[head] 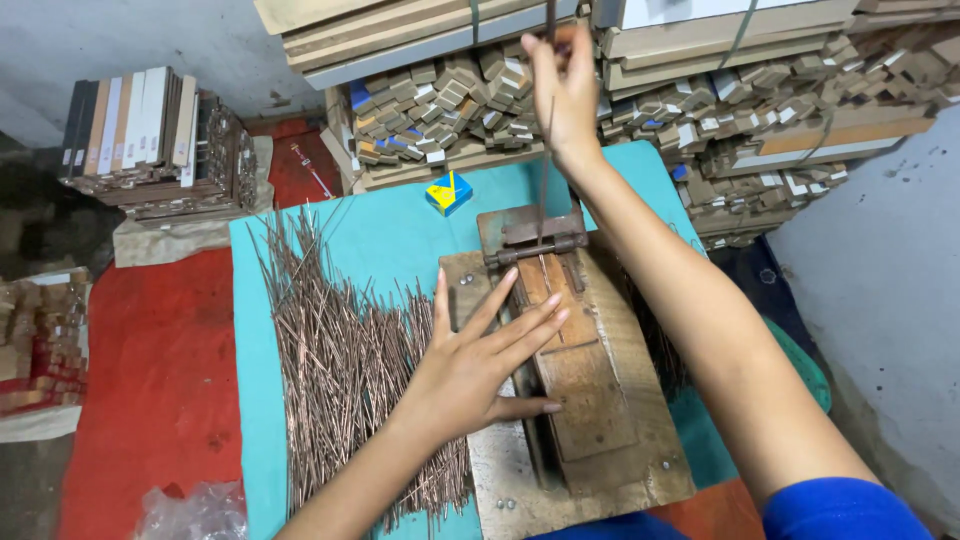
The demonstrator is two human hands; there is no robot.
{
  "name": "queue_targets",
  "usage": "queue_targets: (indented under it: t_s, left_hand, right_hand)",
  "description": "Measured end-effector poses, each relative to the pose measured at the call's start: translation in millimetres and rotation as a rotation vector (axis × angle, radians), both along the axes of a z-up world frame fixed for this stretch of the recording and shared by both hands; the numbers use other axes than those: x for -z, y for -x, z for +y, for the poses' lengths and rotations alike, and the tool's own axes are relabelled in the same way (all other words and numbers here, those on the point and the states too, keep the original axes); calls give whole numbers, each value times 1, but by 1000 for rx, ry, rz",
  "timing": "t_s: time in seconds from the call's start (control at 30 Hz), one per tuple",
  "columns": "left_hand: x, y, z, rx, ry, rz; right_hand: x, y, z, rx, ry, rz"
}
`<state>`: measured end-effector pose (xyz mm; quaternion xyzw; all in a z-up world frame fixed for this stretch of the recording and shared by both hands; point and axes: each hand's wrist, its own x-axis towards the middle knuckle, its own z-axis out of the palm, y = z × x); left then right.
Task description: The person repeatedly picks straight metal wires from a pile on the left, places them into a wooden bending jig, and pulls a lever to bend the wires. The bent wires are then placed into a separate pile on the right. The process is repeated continuously throughout the clip.
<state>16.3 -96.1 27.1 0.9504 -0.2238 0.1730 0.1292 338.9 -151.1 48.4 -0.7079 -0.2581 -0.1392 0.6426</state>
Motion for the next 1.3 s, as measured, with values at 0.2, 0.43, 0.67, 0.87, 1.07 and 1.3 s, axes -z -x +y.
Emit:
queue_targets:
  t_s: [0.2,0.43,0.67,0.87,1.07,1.3]
  left_hand:
    - [-2,1,-2,-16,7,-38]
    - [-2,1,-2,-19,9,-4]
    - [-1,2,-3,-9,7,2]
    - [-1,3,-3,0,23,13]
    - [-1,3,-2,-4,9,37]
    - [-2,4,-3,1,28,32]
  right_hand:
    - [-68,106,-49,-305,-367,-488]
    - [-56,181,-99,-287,-498,-596]
    - [-22,219,-125,-293,-586,-650]
    - [-35,203,-117,-289,-567,-620]
    - [-57,132,-91,-410,-507,-469]
    - [-11,14,-41,-450,-340,17]
